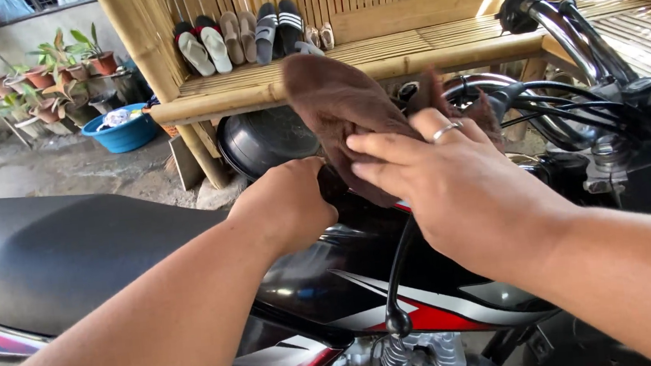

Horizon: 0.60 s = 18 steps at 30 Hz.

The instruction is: Cleaning a motorcycle with a cloth.

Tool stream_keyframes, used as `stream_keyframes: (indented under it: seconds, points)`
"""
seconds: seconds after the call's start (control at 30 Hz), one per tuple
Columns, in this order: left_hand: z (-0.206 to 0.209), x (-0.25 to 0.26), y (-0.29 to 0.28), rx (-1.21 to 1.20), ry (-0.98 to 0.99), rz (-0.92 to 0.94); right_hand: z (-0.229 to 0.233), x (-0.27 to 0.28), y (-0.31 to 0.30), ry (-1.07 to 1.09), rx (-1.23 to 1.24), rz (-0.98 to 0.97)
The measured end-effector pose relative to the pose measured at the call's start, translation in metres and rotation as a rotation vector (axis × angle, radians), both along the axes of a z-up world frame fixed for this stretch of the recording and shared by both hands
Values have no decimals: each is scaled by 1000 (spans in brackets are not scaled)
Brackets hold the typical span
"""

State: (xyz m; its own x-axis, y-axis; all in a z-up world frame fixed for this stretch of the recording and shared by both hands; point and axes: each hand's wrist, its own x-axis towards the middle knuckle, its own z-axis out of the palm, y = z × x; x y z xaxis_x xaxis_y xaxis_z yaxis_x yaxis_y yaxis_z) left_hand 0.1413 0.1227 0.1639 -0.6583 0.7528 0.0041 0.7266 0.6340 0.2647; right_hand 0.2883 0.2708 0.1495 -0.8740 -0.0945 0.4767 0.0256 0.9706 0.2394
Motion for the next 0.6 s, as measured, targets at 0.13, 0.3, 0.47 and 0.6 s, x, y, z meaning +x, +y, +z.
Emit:
stream_keyframes:
  seconds: [0.13,0.3,0.47,0.6]
  points:
    - [-5,0,-2,-31,-54,44,18,4,-9,-101,-337,44]
    - [0,0,-3,15,-27,37,10,-14,-21,167,-310,141]
    - [-10,-7,1,9,22,2,24,15,-31,-42,-287,169]
    - [-7,0,-2,30,21,3,87,23,-8,-237,-1046,-389]
